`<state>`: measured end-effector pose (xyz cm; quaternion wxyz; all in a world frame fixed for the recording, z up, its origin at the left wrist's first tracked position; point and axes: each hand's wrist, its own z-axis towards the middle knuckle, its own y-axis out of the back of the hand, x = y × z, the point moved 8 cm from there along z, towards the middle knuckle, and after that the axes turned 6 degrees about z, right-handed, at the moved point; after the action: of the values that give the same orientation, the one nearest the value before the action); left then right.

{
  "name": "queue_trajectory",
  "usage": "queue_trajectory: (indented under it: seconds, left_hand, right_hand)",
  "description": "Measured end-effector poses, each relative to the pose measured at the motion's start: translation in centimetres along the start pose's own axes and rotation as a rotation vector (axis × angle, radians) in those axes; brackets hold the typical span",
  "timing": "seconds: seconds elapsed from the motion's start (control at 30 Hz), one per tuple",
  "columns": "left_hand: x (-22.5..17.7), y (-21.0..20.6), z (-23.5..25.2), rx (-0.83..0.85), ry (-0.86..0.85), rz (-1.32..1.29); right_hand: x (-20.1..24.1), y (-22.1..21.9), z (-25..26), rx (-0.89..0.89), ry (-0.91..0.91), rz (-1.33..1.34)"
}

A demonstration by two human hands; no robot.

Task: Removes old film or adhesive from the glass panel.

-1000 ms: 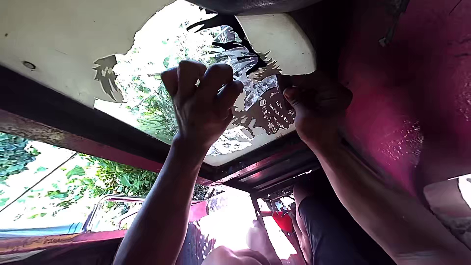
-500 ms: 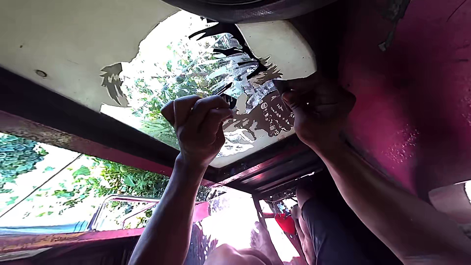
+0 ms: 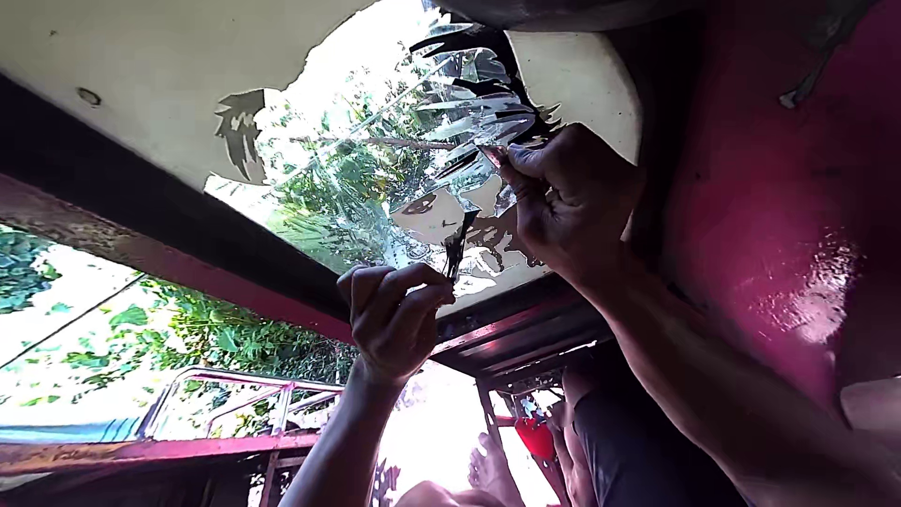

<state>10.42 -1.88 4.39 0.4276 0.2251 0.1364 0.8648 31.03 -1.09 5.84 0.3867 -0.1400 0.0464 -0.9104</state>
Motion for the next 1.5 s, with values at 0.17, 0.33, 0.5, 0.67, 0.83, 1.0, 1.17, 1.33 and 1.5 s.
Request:
queue_trajectory:
  seconds: [0.17,0.33,0.5,0.67,0.83,1.0,1.17,1.33,1.5]
  left_hand:
    - [-1.0,-0.3,-1.0,-0.003,0.006,-0.059]
    - [-1.3,0.2,-1.9,-0.006,0.034,-0.064]
    - [-2.2,0.1,-2.2,-0.013,0.011,-0.088]
    - [-2.0,0.8,-0.3,-0.047,-0.017,0.013]
    - [0.6,0.7,5.1,-0.093,0.024,0.174]
    - [0.9,-0.8,8.5,-0.139,-0.025,0.3]
    - [-0.1,-2.4,9.5,0.005,-0.127,0.435]
    - [-0.2,-2.6,9.3,-0.022,-0.206,0.402]
    - [0.0,-1.9,8.1,-0.032,-0.175,0.304]
  right_hand:
    - [0.5,-0.3,0.5,0.029,0.04,-0.034]
    - [1.0,-0.5,0.9,0.058,0.088,-0.065]
    - [1.4,-0.9,1.3,0.08,0.101,-0.103]
    - [1.8,-1.4,1.7,0.072,0.161,-0.088]
    - [1.6,-1.4,2.1,0.151,0.143,0.054]
    - [-0.5,1.5,0.8,0.048,-0.103,0.339]
    - [-2.5,3.4,-1.6,0.028,-0.284,0.371]
    - [-2.9,3.9,-2.9,0.005,-0.38,0.396]
    - [-2.4,3.8,-4.0,0.01,-0.392,0.453]
